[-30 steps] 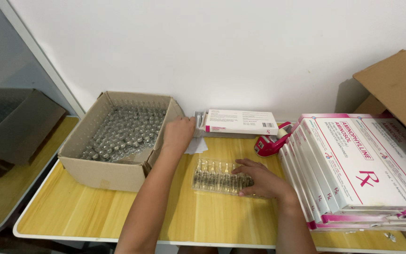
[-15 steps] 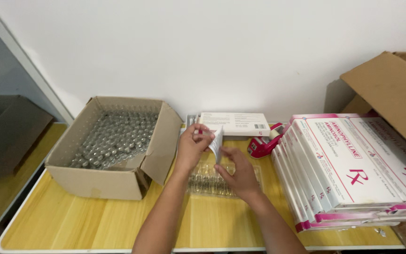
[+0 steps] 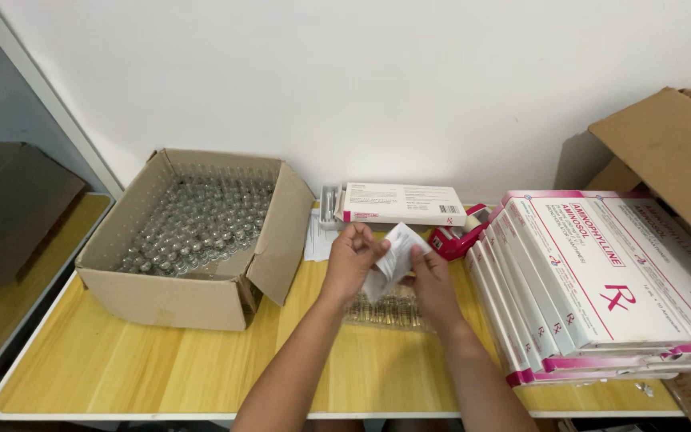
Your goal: The person takes small glass vials from a bulk cardboard box and places them into clear plastic blister trays. They then insert the filled trays and paper inserts into white and pink product boxes labeled Aminophylline. The completed boxes are stacked on the table.
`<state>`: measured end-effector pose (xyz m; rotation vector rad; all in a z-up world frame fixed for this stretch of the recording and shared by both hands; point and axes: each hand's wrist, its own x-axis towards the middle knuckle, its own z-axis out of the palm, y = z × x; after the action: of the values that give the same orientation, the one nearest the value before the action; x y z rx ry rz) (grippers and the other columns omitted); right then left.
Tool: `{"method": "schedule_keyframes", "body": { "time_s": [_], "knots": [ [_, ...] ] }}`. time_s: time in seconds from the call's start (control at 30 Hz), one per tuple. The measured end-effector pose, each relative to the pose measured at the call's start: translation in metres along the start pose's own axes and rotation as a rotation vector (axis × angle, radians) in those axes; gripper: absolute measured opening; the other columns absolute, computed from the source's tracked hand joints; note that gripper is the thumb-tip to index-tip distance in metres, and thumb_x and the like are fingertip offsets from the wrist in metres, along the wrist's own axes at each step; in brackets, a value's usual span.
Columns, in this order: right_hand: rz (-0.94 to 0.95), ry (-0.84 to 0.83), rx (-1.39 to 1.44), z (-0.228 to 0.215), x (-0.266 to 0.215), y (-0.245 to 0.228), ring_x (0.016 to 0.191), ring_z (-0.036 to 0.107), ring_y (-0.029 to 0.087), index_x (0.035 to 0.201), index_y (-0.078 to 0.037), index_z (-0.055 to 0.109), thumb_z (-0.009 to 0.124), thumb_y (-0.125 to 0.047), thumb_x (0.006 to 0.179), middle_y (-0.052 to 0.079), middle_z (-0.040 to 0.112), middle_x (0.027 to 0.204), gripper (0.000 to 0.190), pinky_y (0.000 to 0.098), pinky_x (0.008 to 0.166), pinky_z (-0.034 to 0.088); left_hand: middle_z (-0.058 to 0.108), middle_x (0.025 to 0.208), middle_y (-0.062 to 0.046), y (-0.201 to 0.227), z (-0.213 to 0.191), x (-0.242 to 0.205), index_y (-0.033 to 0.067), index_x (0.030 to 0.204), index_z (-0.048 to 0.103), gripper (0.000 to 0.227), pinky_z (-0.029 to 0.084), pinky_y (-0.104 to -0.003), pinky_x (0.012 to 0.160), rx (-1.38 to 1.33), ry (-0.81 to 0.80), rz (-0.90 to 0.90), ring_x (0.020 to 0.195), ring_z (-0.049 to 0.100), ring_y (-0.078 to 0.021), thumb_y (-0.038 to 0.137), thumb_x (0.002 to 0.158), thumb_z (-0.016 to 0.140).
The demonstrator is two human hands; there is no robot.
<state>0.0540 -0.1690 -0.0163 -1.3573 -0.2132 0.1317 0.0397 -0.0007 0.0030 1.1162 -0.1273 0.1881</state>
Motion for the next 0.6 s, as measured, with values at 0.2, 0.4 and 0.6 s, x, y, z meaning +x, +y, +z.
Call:
{"method": "schedule_keyframes", "body": {
  "time_s": [0.2,0.4,0.6],
  "knots": [
    [0.016,-0.001,0.188,-0.007,0.0,-0.01,0.091,0.069,0.018,0.118,-0.002,0.066,0.05,-0.043,0.106,0.008,0.074,0.103,0.045,0.0352,0.081,0.059,0.066,0.083,0.002,0.003,-0.013,0.004,0.0124,0.091,0.052,0.022,0.051,-0.026,0.066,-0.062,0.065,-0.088,0.077,0.063,-0.0077,0.012,0.097,0.073],
    [-0.285,-0.139,-0.41,0.011,-0.011,-0.01,0.104,0.064,0.012,0.127,-0.004,0.05,0.073,-0.016,0.088,0.004,0.066,0.113,0.047,0.0296,0.089,0.053,0.073,0.09,-0.006,0.004,0.01,-0.002,0.0105,0.086,0.048,0.02,0.063,-0.032,0.086,-0.096,-0.034,-0.118,0.088,0.074,-0.0173,0.012,0.098,0.064],
    [-0.254,-0.022,-0.269,-0.016,0.0,-0.014,0.087,0.061,0.008,0.122,-0.002,0.065,0.057,-0.016,0.106,0.002,0.072,0.098,0.022,0.0239,0.078,0.051,0.074,0.093,-0.006,0.03,-0.012,0.004,0.0095,0.09,0.057,0.012,0.064,-0.03,0.086,0.232,0.172,-0.003,0.088,0.073,-0.014,0.015,0.101,0.056]
  ]
}}
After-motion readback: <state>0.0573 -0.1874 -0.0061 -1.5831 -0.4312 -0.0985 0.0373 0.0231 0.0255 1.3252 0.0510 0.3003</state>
